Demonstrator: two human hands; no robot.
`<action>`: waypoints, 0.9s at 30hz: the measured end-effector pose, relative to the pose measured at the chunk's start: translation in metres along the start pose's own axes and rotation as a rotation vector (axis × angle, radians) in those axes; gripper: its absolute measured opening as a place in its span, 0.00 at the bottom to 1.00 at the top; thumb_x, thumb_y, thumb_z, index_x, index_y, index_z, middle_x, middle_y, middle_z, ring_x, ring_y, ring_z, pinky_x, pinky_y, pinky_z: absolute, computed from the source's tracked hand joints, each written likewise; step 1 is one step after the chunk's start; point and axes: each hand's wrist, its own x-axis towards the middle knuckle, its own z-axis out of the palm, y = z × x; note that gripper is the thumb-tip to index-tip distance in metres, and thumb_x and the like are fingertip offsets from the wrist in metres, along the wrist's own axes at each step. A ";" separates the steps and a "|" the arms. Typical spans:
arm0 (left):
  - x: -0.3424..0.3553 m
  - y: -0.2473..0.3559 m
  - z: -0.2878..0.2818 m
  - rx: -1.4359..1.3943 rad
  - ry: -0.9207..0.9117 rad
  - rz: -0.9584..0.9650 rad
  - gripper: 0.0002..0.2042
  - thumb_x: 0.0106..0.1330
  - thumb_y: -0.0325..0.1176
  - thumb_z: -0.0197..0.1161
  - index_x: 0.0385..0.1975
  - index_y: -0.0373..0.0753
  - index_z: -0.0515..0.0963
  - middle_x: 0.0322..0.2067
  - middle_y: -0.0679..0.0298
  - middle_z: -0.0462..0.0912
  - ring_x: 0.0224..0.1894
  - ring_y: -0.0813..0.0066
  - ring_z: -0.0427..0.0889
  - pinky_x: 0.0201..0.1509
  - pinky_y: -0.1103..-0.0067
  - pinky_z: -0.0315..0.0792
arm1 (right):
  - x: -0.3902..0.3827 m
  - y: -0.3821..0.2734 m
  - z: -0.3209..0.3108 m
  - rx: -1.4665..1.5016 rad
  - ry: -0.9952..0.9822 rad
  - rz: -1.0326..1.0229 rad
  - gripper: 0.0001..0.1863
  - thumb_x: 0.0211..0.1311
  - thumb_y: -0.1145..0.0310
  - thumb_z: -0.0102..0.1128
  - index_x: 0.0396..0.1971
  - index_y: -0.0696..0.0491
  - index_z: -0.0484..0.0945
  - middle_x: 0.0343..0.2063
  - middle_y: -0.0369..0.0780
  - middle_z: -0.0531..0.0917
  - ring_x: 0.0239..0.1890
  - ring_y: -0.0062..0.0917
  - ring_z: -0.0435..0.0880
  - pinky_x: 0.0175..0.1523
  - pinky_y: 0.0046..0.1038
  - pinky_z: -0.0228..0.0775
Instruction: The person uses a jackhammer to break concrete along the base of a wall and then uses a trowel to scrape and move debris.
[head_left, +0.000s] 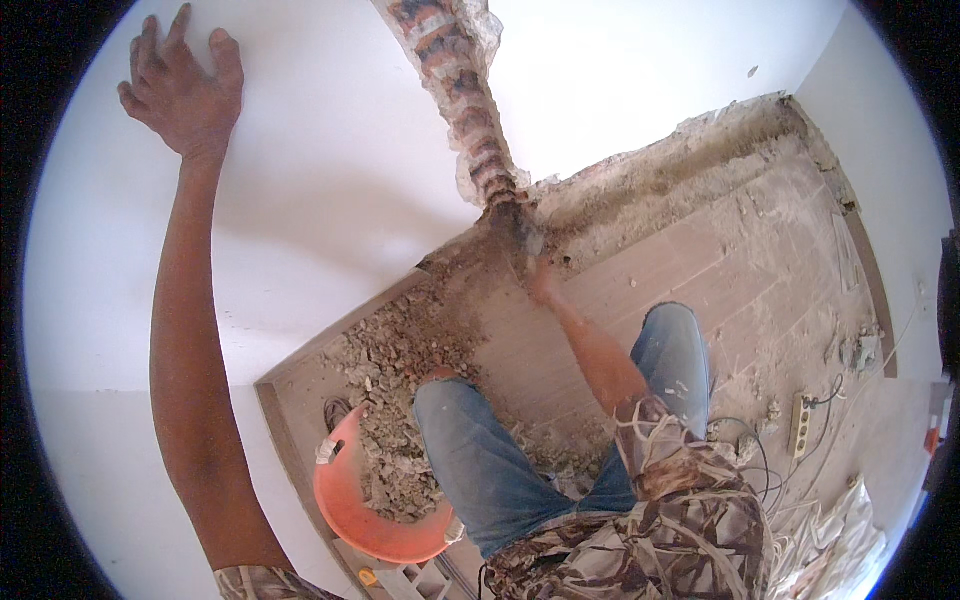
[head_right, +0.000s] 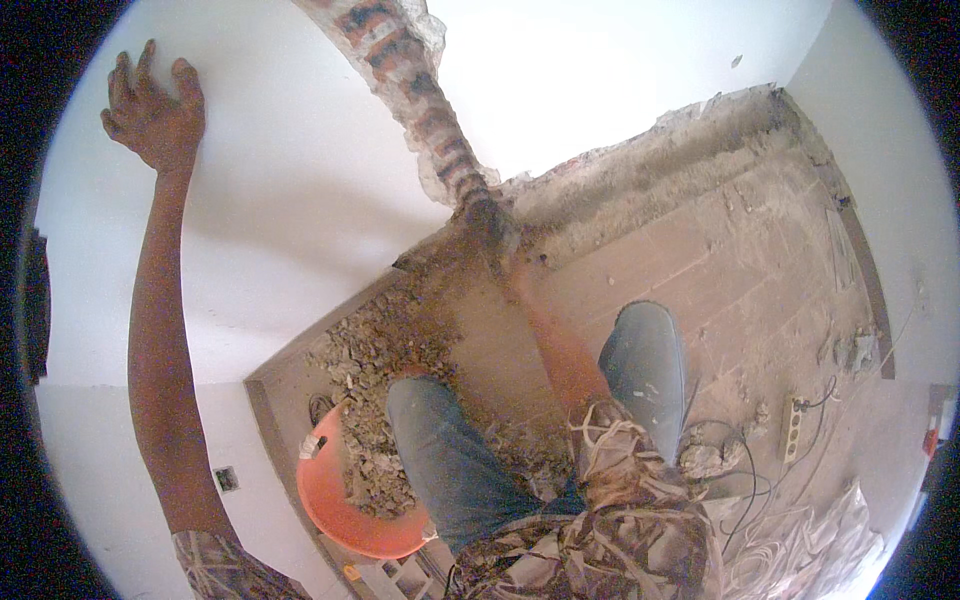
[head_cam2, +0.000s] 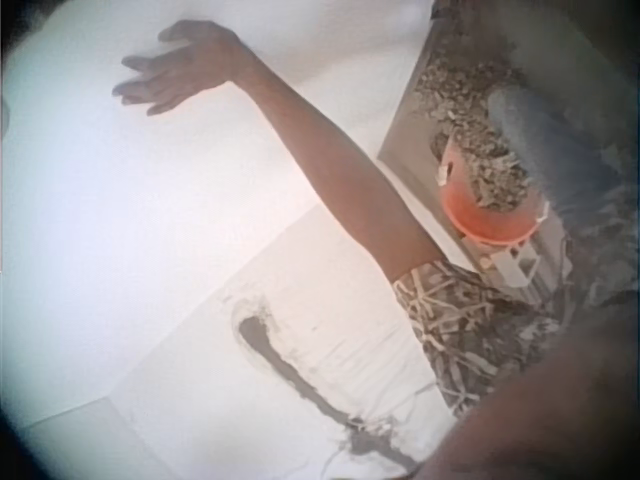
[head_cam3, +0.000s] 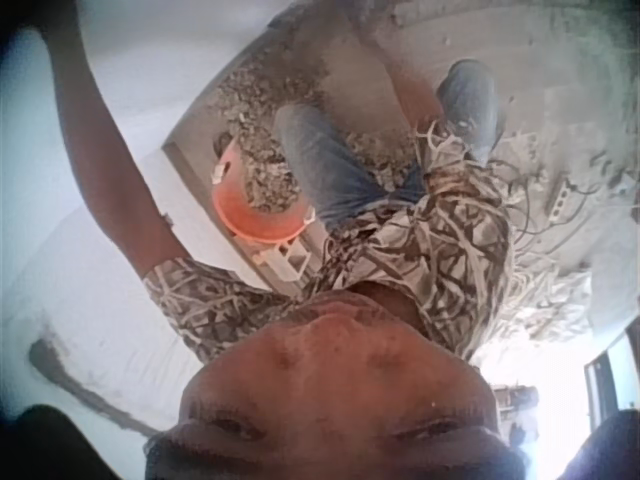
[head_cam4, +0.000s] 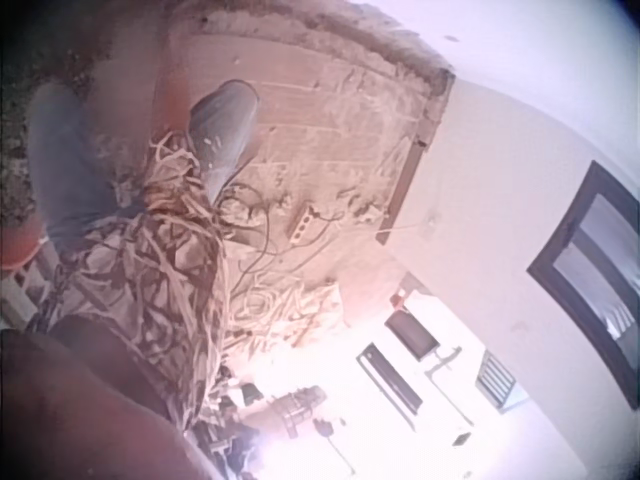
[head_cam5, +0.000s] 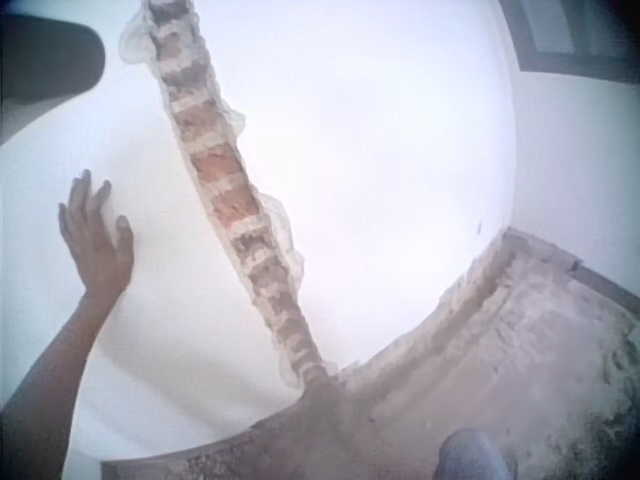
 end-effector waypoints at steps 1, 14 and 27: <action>0.021 0.020 0.019 -0.038 0.075 -0.049 0.24 0.68 0.56 0.54 0.60 0.53 0.72 0.62 0.58 0.71 0.66 0.59 0.65 0.66 0.47 0.51 | 0.023 0.031 -0.012 -0.059 0.134 -0.064 0.35 0.63 0.59 0.51 0.68 0.55 0.55 0.50 0.58 0.78 0.46 0.55 0.80 0.51 0.49 0.73; 0.003 -0.012 -0.012 0.069 -0.073 -0.043 0.25 0.68 0.54 0.55 0.63 0.58 0.68 0.65 0.66 0.66 0.68 0.66 0.63 0.70 0.51 0.50 | -0.153 -0.050 -0.070 -0.400 -0.675 -0.511 0.38 0.62 0.56 0.58 0.71 0.39 0.56 0.52 0.53 0.79 0.50 0.48 0.80 0.54 0.45 0.72; 0.008 0.013 0.018 0.052 -0.122 -0.049 0.27 0.67 0.54 0.56 0.66 0.61 0.63 0.68 0.69 0.61 0.71 0.70 0.56 0.69 0.51 0.51 | -0.334 0.127 -0.361 0.362 0.302 -0.071 0.32 0.60 0.65 0.60 0.65 0.56 0.65 0.39 0.42 0.78 0.35 0.26 0.78 0.40 0.30 0.75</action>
